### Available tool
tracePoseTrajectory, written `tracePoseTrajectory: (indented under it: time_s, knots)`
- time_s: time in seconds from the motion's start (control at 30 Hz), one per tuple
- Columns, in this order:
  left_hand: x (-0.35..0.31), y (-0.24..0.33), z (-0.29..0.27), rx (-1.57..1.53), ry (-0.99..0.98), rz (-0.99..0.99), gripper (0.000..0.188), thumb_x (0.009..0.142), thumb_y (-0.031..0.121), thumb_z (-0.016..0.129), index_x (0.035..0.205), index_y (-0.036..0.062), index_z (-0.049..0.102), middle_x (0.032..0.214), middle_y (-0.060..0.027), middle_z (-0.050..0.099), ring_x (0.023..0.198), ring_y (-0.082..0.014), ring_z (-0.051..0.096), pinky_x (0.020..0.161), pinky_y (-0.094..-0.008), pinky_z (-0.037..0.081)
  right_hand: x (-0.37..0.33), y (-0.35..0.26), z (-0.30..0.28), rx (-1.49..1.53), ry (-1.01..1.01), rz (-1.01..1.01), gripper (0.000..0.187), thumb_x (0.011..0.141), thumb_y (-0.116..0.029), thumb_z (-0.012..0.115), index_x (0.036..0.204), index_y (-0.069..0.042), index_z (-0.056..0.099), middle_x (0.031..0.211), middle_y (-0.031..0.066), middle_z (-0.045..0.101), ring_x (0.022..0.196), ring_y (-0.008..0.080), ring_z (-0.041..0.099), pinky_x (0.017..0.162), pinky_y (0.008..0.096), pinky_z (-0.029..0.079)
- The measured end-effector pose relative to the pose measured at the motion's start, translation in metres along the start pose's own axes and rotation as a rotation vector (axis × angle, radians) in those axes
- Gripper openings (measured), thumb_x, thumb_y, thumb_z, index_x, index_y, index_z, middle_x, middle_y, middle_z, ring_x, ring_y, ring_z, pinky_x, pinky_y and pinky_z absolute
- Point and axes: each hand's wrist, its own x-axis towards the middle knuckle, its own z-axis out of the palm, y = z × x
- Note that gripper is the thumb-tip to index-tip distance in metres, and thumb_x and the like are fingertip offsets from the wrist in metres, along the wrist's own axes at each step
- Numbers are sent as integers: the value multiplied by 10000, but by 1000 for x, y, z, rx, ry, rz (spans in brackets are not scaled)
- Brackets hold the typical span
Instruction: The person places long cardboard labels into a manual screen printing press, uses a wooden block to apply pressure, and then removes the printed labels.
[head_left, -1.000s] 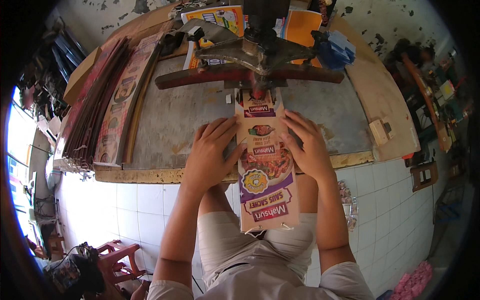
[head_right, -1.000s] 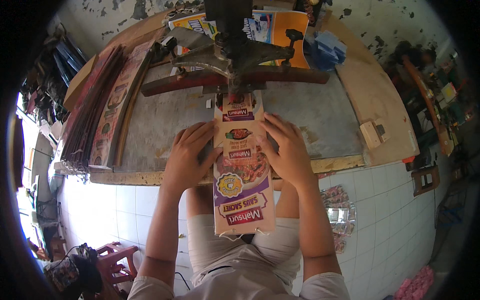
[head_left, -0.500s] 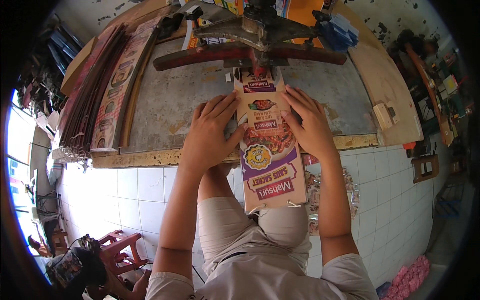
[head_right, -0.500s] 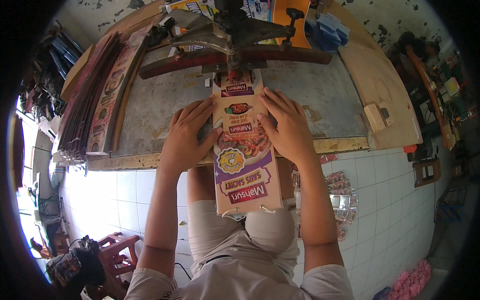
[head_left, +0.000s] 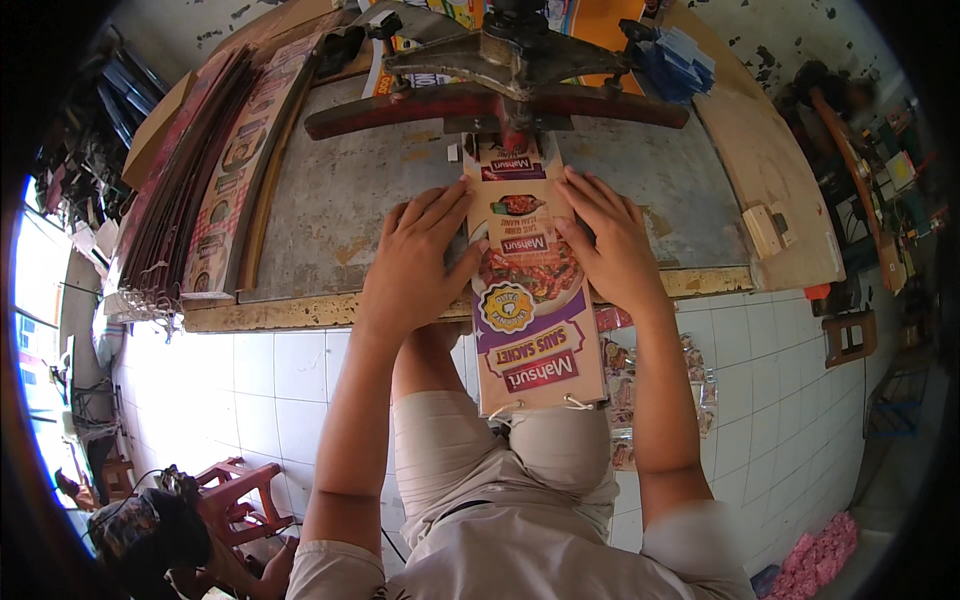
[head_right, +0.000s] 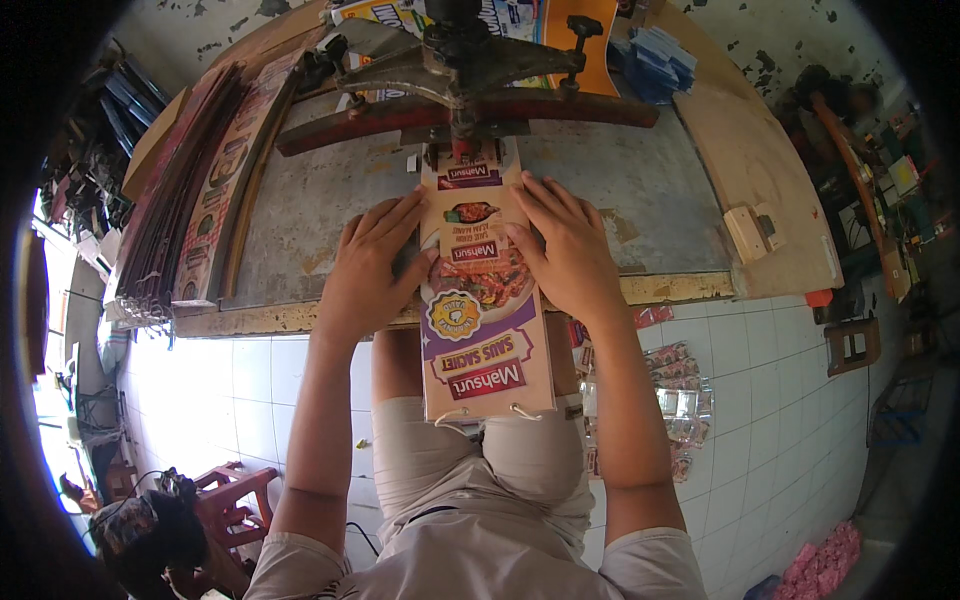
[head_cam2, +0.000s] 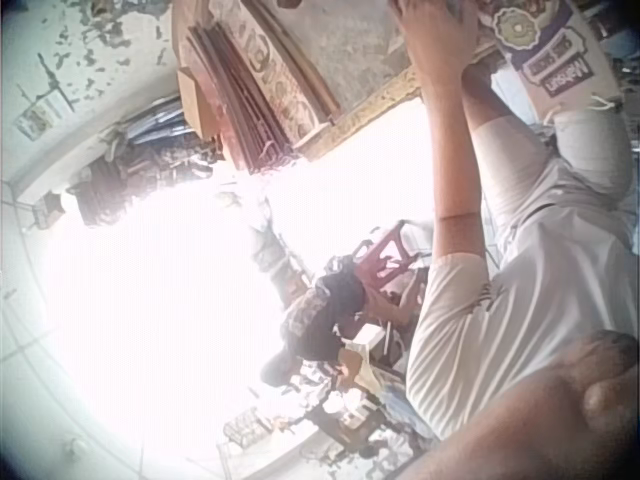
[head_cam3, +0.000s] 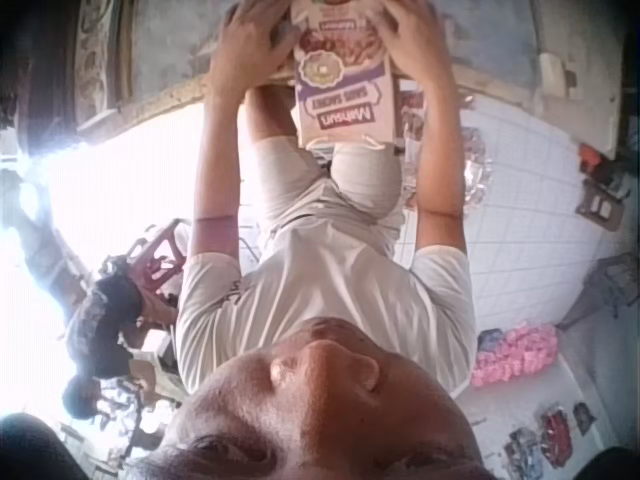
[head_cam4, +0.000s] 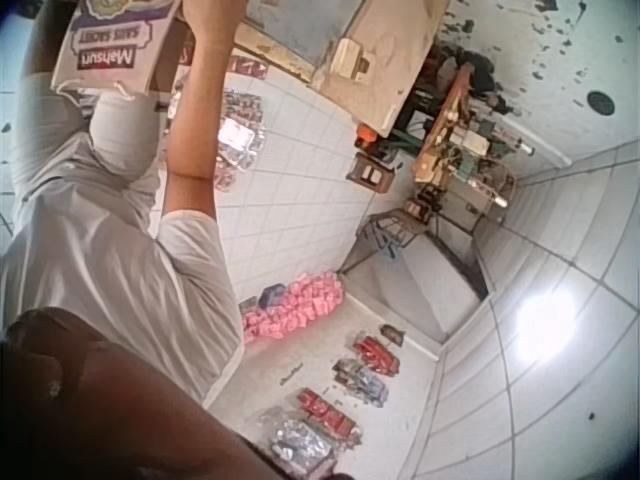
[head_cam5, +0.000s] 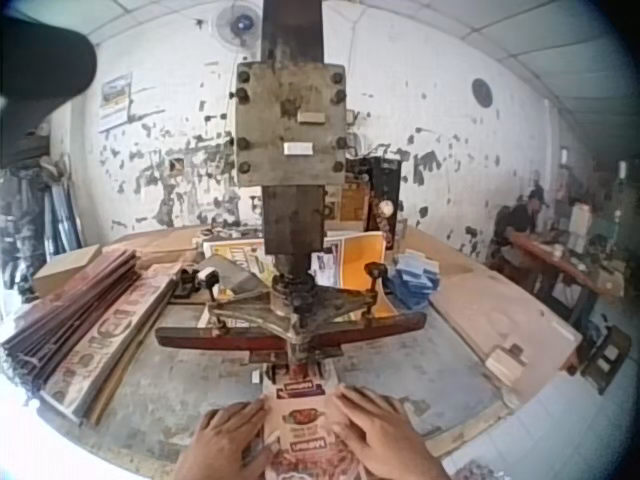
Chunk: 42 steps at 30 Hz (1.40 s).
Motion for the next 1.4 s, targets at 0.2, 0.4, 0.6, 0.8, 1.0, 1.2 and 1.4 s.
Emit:
tracePoseTrajectory:
  time_s: [0.2,0.4,0.6,0.8,1.0,1.2,1.4]
  knots:
    - [0,0,0,-3,-1,0,632,1005,293,748,1565,26,632,1679,-108,586,1552,-318,510,1304,-519,352,1,0,-1,25,5,-2,507,1136,-357,647,1565,-85,642,1683,100,580,1567,312,506,1273,502,373]
    - [0,-1,0,0,3,4,638,998,289,749,1563,18,632,1671,-111,594,1553,-325,512,1304,-522,355,1,-1,0,10,14,-6,506,1125,-346,660,1556,-80,647,1677,105,585,1561,316,512,1268,500,378]
    - [0,-3,1,-4,13,17,643,995,300,753,1556,9,636,1670,-117,596,1547,-327,520,1300,-521,358,1,-2,-1,1,10,-4,506,1128,-348,658,1557,-81,643,1678,104,583,1563,317,510,1268,496,380]
    - [0,-3,2,1,10,11,650,995,306,760,1558,8,635,1668,-120,598,1540,-327,528,1293,-522,367,1,-1,-1,0,0,5,512,1129,-352,657,1564,-83,638,1688,102,574,1570,314,503,1272,496,377]
    - [1,-1,1,-1,17,18,647,998,305,766,1558,9,637,1663,-121,602,1532,-330,536,1288,-524,373,1,1,0,-7,-4,4,518,1130,-363,659,1563,-81,639,1691,101,571,1574,314,499,1278,498,372]
    - [1,0,0,-13,15,9,639,1002,300,762,1555,5,639,1659,-125,605,1534,-333,533,1289,-527,371,1,3,3,-9,16,-22,523,1120,-362,670,1549,-62,646,1678,115,582,1563,326,510,1266,506,377]
    - [-1,0,-2,-6,9,12,631,1011,305,751,1555,5,637,1664,-131,598,1540,-330,525,1291,-525,370,0,0,2,-14,29,-31,528,1122,-372,666,1542,-52,647,1662,128,594,1549,331,521,1256,497,387]
